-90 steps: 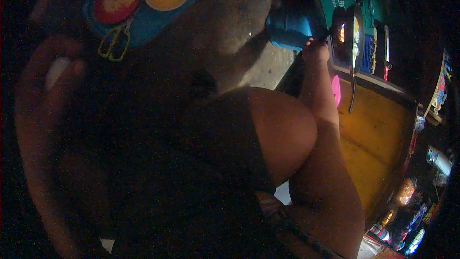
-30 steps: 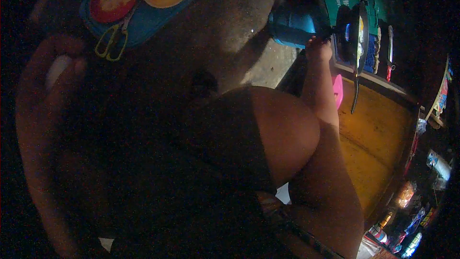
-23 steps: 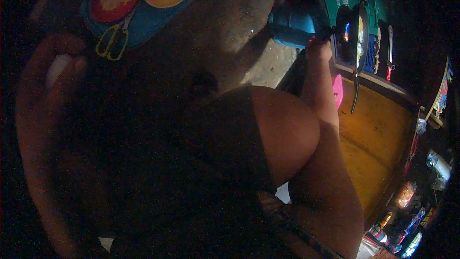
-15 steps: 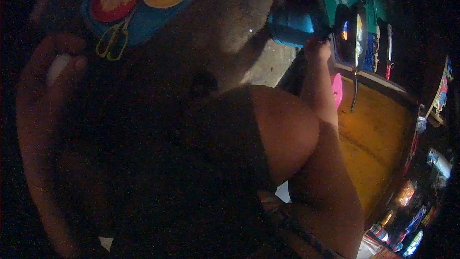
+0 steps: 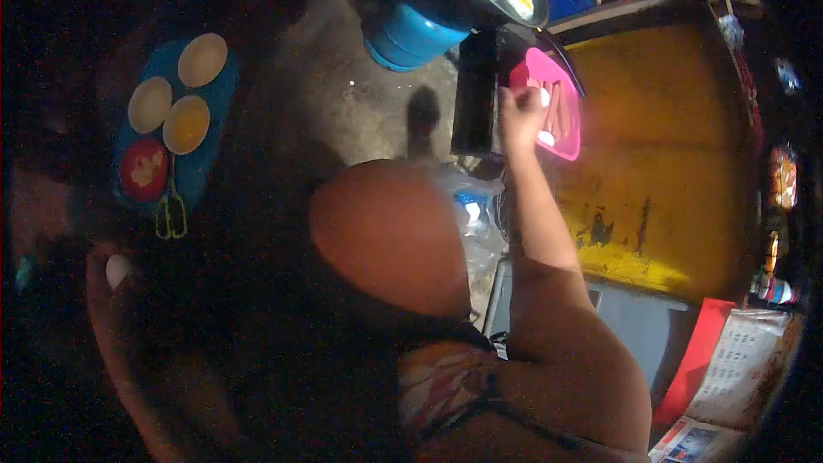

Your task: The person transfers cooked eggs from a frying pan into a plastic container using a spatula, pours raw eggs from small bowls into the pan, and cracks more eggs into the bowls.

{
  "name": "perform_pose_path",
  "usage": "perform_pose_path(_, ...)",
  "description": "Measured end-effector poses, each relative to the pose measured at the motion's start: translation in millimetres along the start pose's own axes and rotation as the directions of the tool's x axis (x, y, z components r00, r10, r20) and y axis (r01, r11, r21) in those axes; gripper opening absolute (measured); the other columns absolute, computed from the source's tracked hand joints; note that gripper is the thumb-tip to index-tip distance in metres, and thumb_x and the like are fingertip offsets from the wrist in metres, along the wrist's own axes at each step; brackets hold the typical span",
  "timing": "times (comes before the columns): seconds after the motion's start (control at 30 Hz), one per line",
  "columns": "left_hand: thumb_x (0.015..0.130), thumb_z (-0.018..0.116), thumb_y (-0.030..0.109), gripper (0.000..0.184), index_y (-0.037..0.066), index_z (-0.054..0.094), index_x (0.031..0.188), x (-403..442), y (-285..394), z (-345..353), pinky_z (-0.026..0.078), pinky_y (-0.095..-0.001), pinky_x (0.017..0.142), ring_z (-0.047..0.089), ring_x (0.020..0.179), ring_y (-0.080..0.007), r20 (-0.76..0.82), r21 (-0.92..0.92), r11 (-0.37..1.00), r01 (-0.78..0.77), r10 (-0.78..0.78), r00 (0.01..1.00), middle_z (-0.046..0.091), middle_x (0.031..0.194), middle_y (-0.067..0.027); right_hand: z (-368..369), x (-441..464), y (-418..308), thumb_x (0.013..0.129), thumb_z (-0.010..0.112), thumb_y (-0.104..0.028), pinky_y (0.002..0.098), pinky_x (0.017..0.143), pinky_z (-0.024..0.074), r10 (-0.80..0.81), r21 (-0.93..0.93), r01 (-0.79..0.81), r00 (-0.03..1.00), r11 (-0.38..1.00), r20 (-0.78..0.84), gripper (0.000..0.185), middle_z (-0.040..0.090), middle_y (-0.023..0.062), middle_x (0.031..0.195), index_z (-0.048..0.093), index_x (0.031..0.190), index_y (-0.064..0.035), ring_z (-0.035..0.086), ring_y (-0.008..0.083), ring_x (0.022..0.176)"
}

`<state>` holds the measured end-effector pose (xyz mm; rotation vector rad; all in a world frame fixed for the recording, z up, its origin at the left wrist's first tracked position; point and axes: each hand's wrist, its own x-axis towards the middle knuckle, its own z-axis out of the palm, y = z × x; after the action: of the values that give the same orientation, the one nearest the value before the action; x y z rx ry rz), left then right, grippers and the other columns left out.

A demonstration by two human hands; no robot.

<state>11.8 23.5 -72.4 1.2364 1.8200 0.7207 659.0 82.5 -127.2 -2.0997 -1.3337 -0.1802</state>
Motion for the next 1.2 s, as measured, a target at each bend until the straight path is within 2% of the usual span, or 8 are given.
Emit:
perform_pose_path(0.17, 0.088, 0.063, 0.009, 0.023, 0.009, 0.061, 0.111, -15.4, -7.4, 0.7, 0.046, -0.0257, 0.074, 0.055, 0.085, -0.0101, 0.026, -0.01, 0.995, 0.1, -0.099, 0.995, 0.059, 0.094, -0.0007, -57.6, 34.6, 86.8, 0.079, 0.071, -0.013, 0.0362, 0.083, 0.0519, 0.144, -0.198, -0.176, 0.976, 0.964, -0.164, 0.049, 0.07, 0.0157, 0.103, 0.06, 0.126, -0.0053, 0.067, 0.0277, 0.09)
perform_pose_path(0.4, 0.085, 0.064, 0.003, 0.029, 0.005, 0.058, 0.114, -23.7, -43.1, 8.0, 0.048, -0.0248, 0.065, 0.056, 0.075, -0.0109, -0.053, 0.047, 0.998, -0.034, 0.036, 0.998, 0.059, 0.092, -0.0027, 2.7, 93.9, 212.5, 0.093, 0.062, -0.029, 0.0365, 0.082, 0.0504, 0.239, -0.041, -0.296, 0.674, 0.954, 0.699, 0.035, 0.069, 0.0101, 0.1, 0.064, 0.122, -0.0084, 0.064, 0.0228, 0.091)
perform_pose_path(0.47, 0.084, 0.066, 0.003, 0.03, 0.005, 0.058, 0.113, -26.7, -44.5, 14.8, 0.048, -0.0244, 0.062, 0.057, 0.073, -0.011, -0.105, 0.056, 0.997, -0.059, 0.065, 0.992, 0.06, 0.09, -0.0025, -34.0, 82.0, 118.3, 0.102, 0.044, -0.029, 0.0349, 0.082, 0.0509, 0.531, -0.234, -0.497, 0.619, 0.835, 0.579, 0.035, 0.067, 0.0115, 0.102, 0.065, 0.121, -0.0079, 0.063, 0.0231, 0.093)
perform_pose_path(0.63, 0.086, 0.066, 0.004, 0.027, 0.007, 0.057, 0.111, -46.0, -20.2, 29.5, 0.048, -0.0258, 0.06, 0.059, 0.073, -0.0115, -0.093, -0.314, 0.949, 0.038, -0.07, 0.993, 0.06, 0.087, -0.0023, 24.8, 90.5, 202.8, 0.094, 0.048, -0.017, 0.0339, 0.077, 0.0515, 0.23, -0.117, -0.199, 0.808, 0.973, 0.543, 0.03, 0.066, 0.0151, 0.097, 0.065, 0.115, -0.0031, 0.064, 0.0232, 0.089)
perform_pose_path(0.77, 0.09, 0.064, 0.011, 0.022, 0.009, 0.056, 0.11, -73.2, 25.7, 41.3, 0.048, -0.0255, 0.059, 0.06, 0.072, -0.0133, -0.183, -0.359, 0.933, 0.034, -0.106, 0.977, 0.06, 0.086, -0.0021, 18.5, 95.8, 204.3, 0.087, 0.053, -0.01, 0.0328, 0.071, 0.0521, 0.327, 0.469, -0.692, 0.694, 0.548, 0.642, 0.03, 0.067, 0.0142, 0.092, 0.064, 0.113, -0.0004, 0.066, 0.0213, 0.081)
perform_pose_path(0.9, 0.094, 0.059, 0.021, 0.017, 0.011, 0.056, 0.107, -99.8, 65.0, 53.4, 0.048, -0.0263, 0.058, 0.061, 0.071, -0.0152, -0.177, -0.561, 0.824, 0.079, -0.213, 0.961, 0.061, 0.089, -0.0025, -44.2, 61.9, 179.9, 0.084, 0.055, -0.005, 0.03, 0.059, 0.0508, 0.176, 0.438, -0.326, 0.921, 0.838, 0.348, 0.03, 0.064, 0.0099, 0.086, 0.061, 0.113, -0.001, 0.063, 0.0191, 0.07)
perform_pose_path(1.07, 0.096, 0.054, 0.031, 0.024, 0.011, 0.057, 0.109, -125.2, 121.7, 58.7, 0.049, -0.0264, 0.06, 0.062, 0.076, -0.0159, -0.124, -0.593, 0.801, 0.083, -0.193, 0.973, 0.062, 0.095, -0.0031, -147.9, -5.1, 41.4, 0.087, 0.057, -0.003, 0.029, 0.057, 0.0543, -0.125, 0.657, -0.748, 0.663, -0.094, 0.738, 0.044, 0.06, 0.0118, 0.1, 0.047, 0.129, -0.004, 0.065, 0.0224, 0.074)
perform_pose_path(1.2, 0.091, 0.059, 0.023, 0.034, 0.008, 0.056, 0.121, -119.2, 140.7, 57.8, 0.051, -0.0268, 0.065, 0.063, 0.082, -0.0164, -0.009, -0.733, 0.681, -0.004, -0.004, 1.0, 0.063, 0.1, -0.0054, -127.5, -15.0, -92.0, 0.09, 0.059, -0.007, 0.0315, 0.063, 0.0547, -0.561, 0.511, -0.841, 0.513, -0.177, 0.65, 0.041, 0.061, 0.0126, 0.106, 0.049, 0.13, -0.0025, 0.064, 0.0226, 0.081)
